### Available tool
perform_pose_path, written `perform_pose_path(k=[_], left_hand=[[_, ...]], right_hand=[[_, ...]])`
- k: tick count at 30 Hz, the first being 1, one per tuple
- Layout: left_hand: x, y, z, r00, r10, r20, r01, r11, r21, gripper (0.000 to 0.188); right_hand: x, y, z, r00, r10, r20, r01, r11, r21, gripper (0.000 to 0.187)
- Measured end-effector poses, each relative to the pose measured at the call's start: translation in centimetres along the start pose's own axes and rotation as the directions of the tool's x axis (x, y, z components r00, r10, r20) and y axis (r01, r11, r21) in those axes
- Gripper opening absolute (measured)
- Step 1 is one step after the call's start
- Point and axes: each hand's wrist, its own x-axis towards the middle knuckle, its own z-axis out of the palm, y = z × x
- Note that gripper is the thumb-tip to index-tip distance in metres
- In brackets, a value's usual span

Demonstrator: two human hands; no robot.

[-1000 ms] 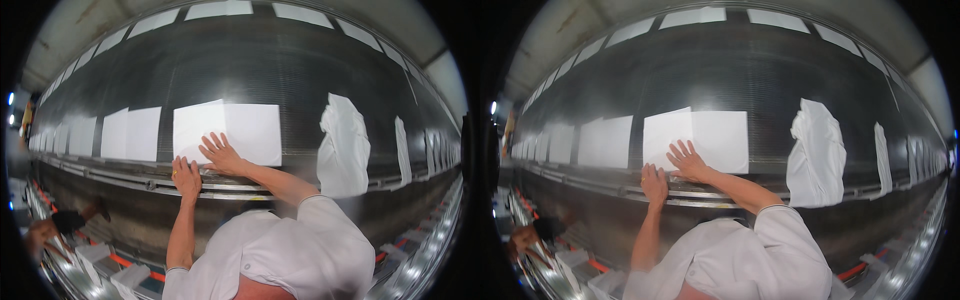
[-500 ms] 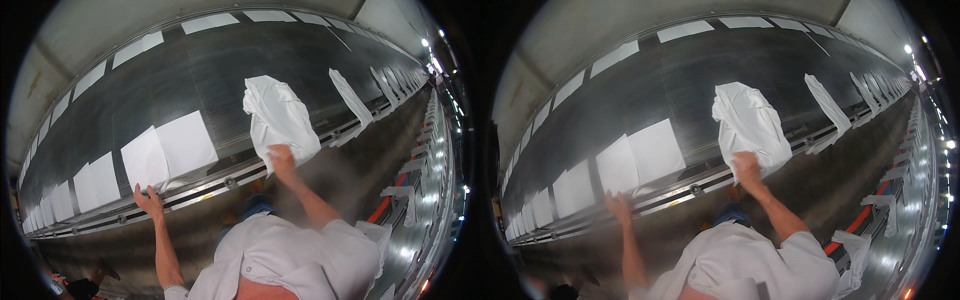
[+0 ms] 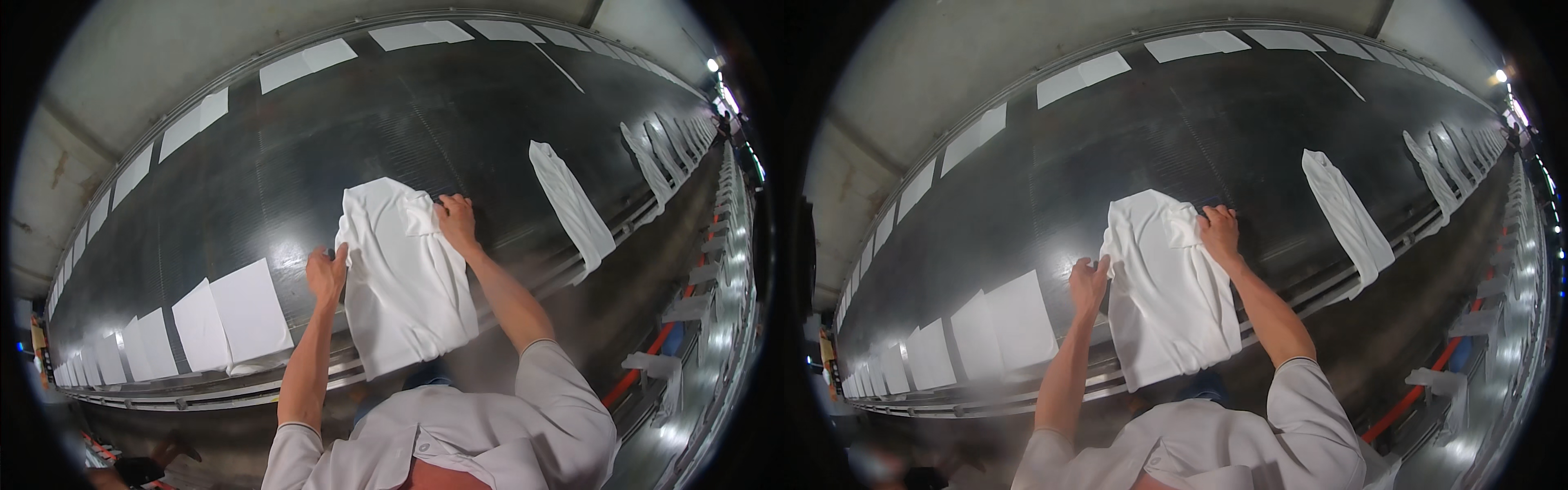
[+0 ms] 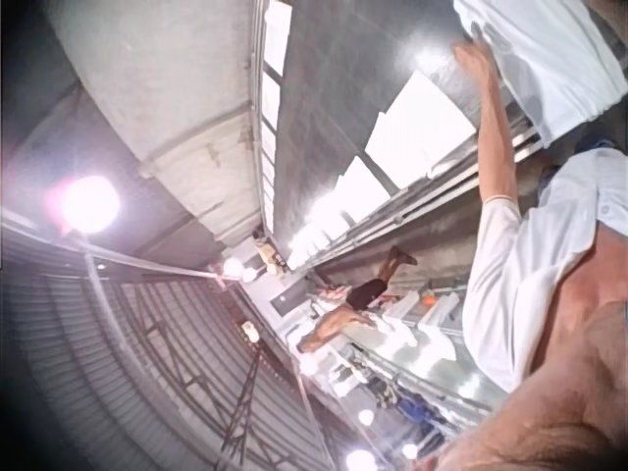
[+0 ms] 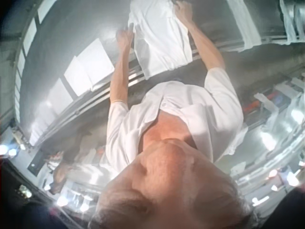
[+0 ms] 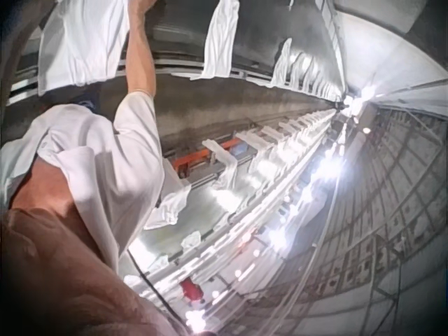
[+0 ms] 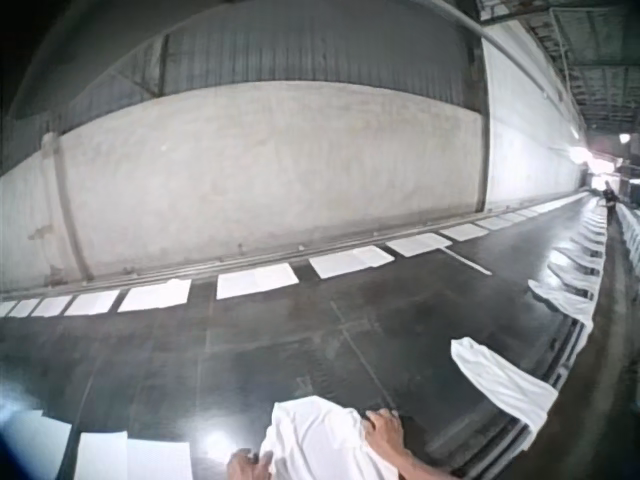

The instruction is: The person folds white sheets on a moving conveyor belt in a commercial laundry setting. They repeatedly pick up each sheet, align the edges, fold it in half, and place it on the belt. Another worker is visible in the background performing similar tasks.

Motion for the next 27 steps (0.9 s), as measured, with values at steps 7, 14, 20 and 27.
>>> perform_pose_path(k=[7,14,20,27], left_hand=[[3.5,2.5,5.7,0.998,0.064,-0.013,-0.062,0.989,0.136,0.039],[-0.2,1.7,-2.0,0.977,-0.121,0.177,0.213,0.638,-0.74,0.015],[-14.2,1.6,-14.9,0.987,0.149,-0.057,-0.129,0.536,-0.834,0.012],[-22.7,3.1,-19.7,0.87,0.204,-0.45,-0.477,0.58,-0.66,0.019]], right_hand=[[3.1,-0.5,3.1,0.99,-0.09,0.104,0.086,0.995,0.047,0.008],[0.9,-2.0,-6.7,0.994,0.111,-0.011,-0.093,0.884,0.457,0.009],[-5.7,-7.9,-22.5,0.935,0.221,-0.279,-0.08,0.894,0.441,0.018],[-4.1,-11.4,-31.7,0.874,0.236,-0.425,-0.018,0.889,0.457,0.022]])
